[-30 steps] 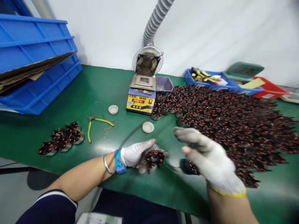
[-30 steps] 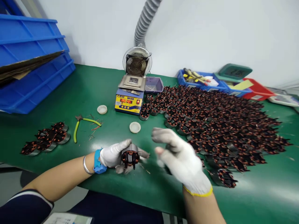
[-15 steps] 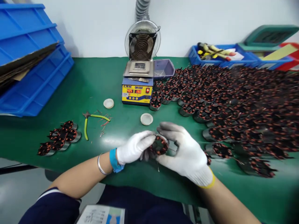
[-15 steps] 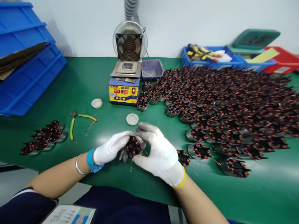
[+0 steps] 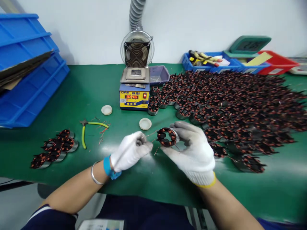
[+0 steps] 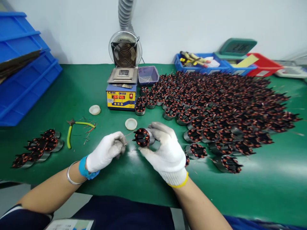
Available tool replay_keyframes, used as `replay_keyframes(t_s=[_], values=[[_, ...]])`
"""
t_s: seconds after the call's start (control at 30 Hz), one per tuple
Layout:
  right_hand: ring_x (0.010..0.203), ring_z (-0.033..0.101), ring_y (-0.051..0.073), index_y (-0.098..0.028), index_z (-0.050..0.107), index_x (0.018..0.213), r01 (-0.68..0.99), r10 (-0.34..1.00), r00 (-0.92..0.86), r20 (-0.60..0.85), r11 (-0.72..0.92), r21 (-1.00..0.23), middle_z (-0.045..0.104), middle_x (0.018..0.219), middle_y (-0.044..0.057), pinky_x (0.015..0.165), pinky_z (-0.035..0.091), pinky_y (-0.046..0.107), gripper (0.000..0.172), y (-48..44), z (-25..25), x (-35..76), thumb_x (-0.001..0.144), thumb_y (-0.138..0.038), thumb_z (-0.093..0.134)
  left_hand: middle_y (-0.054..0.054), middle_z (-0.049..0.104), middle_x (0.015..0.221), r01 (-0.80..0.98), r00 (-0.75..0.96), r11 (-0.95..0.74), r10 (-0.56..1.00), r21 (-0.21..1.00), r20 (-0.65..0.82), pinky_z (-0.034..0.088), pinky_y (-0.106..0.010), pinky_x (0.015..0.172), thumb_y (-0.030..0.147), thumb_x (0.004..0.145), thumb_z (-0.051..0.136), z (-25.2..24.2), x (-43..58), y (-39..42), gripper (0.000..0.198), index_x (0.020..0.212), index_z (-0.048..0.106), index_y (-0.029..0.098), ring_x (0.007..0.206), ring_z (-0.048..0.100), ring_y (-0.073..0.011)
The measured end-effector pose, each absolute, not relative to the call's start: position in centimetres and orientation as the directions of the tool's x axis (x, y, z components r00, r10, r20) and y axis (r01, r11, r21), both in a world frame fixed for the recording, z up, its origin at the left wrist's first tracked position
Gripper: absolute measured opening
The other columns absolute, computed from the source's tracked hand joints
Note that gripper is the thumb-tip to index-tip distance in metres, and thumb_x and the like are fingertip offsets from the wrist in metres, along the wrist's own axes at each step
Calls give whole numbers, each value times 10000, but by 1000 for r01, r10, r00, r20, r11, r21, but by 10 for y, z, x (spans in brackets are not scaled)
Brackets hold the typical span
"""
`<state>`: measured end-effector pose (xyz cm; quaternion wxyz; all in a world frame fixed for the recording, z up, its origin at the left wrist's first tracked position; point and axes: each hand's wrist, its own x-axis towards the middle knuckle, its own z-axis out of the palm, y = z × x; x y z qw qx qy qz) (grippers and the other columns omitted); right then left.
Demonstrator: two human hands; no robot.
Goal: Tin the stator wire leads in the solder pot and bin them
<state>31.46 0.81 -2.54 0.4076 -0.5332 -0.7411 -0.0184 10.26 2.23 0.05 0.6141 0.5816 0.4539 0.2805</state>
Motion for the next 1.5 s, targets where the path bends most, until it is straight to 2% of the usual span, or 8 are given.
replay_keyframes(t_s=[0.2, 0.4, 0.57, 0.73, 0.83, 1.13, 1.33, 1.5], values=[[1098, 673, 295, -198, 560, 1292, 802, 698, -240, 675, 534, -267, 681, 1171, 156, 918, 601, 440, 486, 3, -27, 309, 845, -345, 679, 21, 585, 560, 91, 530, 394, 759, 915, -379, 342, -192, 377, 563, 776, 682, -7, 111, 19, 408, 735, 518, 192, 371, 459, -78], [1071, 670, 280, -209, 530, 1334, 780, 674, -309, 671, 584, -227, 665, 1156, 141, 907, 602, 421, 522, 3, -24, 310, 834, -262, 673, 49, 579, 606, -52, 5, 31, 1000, 998, -30, 395, -193, 436, 509, 828, 672, -7, 95, 39, 336, 786, 531, 206, 439, 487, -82], [1052, 674, 284, -218, 526, 1327, 762, 671, -310, 674, 599, -245, 661, 1144, 136, 894, 602, 430, 508, 3, -25, 308, 845, -273, 676, 26, 596, 649, 197, 277, -80, 961, 977, 23, 451, -229, 590, 395, 830, 680, -18, 101, 32, 238, 741, 579, 199, 581, 523, -114], [1065, 677, 296, -214, 557, 1244, 833, 677, -218, 703, 505, -227, 668, 1139, 142, 906, 602, 451, 483, 7, -23, 317, 811, -353, 718, 51, 520, 561, 91, 65, -69, 996, 993, 63, 387, -235, 519, 463, 891, 601, -33, 102, 23, 290, 746, 542, 219, 482, 438, -107], [1101, 675, 310, -182, 581, 1169, 875, 708, -138, 693, 415, -249, 663, 1178, 172, 908, 599, 446, 466, 15, -17, 319, 755, -340, 725, 37, 527, 557, 157, 238, -101, 969, 982, 62, 380, -247, 533, 472, 895, 592, -45, 107, 26, 321, 704, 543, 218, 492, 450, -119], [686, 691, 211, -224, 641, 1194, 988, 977, -157, 146, 154, 29, 710, 1131, 84, 519, 420, 303, 391, 70, -4, 285, 815, -321, 633, -34, 668, 696, 394, 645, -372, 763, 841, 35, 388, -284, 610, 428, 903, 599, -69, 125, 28, 233, 774, 652, 241, 638, 605, -205], [748, 685, 220, -216, 659, 1188, 942, 958, -286, 34, 275, 193, 695, 1105, 94, 469, 270, 292, 372, 86, -12, 275, 828, -313, 653, -39, 709, 733, 405, 660, -444, 747, 799, 81, 372, -282, 583, 463, 949, 583, -77, 125, 29, 265, 843, 674, 238, 655, 645, -211], [753, 663, 201, -235, 649, 1256, 958, 957, -281, 78, 275, 82, 698, 1161, 71, 495, 328, 275, 474, 83, -8, 281, 798, -340, 711, -47, 743, 777, 428, 671, -462, 739, 777, 70, 390, -280, 582, 492, 957, 581, -78, 126, 30, 286, 885, 689, 237, 676, 678, -221]])
